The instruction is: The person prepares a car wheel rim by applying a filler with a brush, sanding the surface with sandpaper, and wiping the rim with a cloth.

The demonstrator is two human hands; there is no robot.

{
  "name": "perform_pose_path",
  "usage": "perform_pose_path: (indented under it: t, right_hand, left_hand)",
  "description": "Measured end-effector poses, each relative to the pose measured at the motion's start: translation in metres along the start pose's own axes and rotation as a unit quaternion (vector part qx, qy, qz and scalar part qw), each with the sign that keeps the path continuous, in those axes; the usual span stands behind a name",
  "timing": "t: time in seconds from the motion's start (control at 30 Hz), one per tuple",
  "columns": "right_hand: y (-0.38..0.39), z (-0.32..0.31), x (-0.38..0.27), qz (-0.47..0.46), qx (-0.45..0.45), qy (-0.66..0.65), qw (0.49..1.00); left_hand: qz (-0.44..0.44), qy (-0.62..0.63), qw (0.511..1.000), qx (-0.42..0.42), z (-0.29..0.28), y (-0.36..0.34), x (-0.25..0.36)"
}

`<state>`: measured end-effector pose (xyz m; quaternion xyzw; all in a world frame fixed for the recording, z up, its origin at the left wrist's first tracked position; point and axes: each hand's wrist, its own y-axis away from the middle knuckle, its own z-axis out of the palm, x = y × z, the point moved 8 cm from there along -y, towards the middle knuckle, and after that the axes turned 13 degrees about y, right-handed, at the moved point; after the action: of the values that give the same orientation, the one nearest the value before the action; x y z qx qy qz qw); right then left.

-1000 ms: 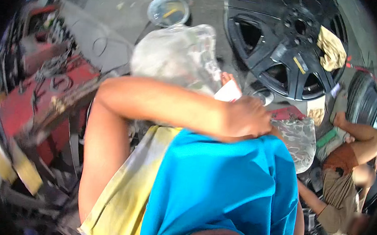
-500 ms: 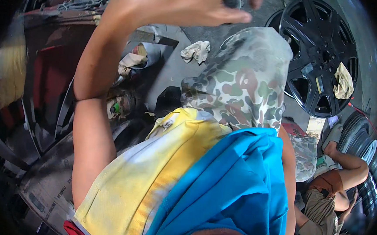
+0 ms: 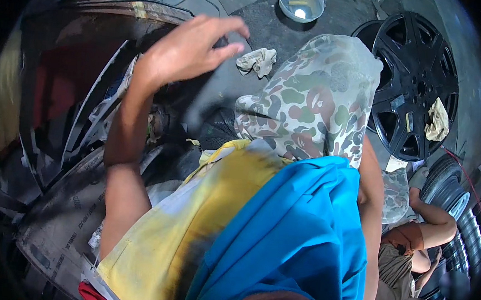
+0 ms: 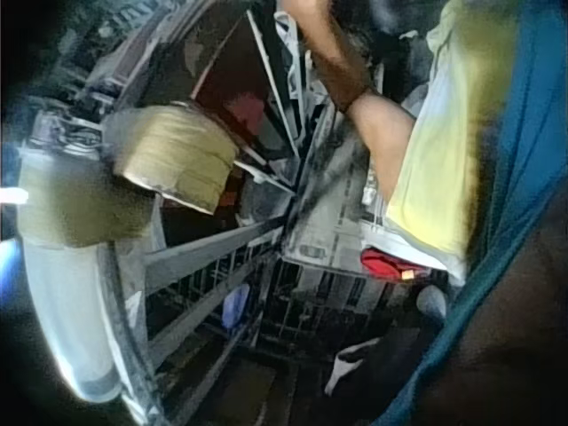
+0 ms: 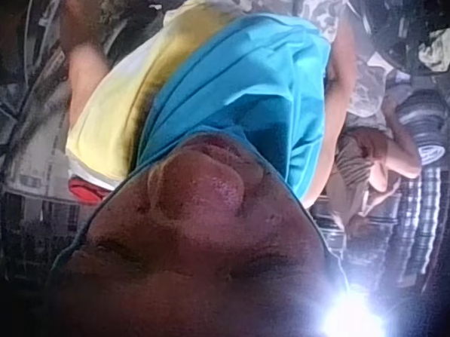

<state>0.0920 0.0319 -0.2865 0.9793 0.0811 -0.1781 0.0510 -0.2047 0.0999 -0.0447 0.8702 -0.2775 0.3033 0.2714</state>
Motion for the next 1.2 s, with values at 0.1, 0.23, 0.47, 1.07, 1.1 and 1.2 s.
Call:
perform_pose_path:
  t: [0.1, 0.23, 0.47, 1.07, 1.1, 1.2]
  right_hand:
    - [-0.017, 0.005, -0.004, -0.013, -0.004, -0.001, 1.000]
    - [-0.039, 0.014, -0.010, -0.030, -0.011, -0.004, 0.999]
    - [-0.088, 0.037, -0.022, -0.085, -0.018, -0.028, 0.996]
    - [-0.070, 0.055, -0.038, 0.026, 0.039, 0.049, 0.998]
    - [-0.071, 0.051, -0.054, 0.048, -0.026, 0.039, 0.998]
    - [-0.061, 0.054, -0.026, 0.044, 0.067, 0.001, 0.997]
  left_hand:
    - [-0.088, 0.043, 0.995, -0.031, 0.044, 0.030, -0.050]
    - [-0.273, 0.061, 0.954, -0.105, 0.100, 0.095, -0.148]
    - [-0.396, 0.045, 0.914, 0.072, 0.138, 0.170, -0.272]
    - [-0.445, -0.079, 0.891, -0.031, 0.141, 0.153, -0.362]
    - [-0.429, -0.124, 0.895, -0.004, 0.147, 0.180, -0.361]
    - [-0.356, -0.146, 0.922, 0.044, 0.148, 0.159, -0.330]
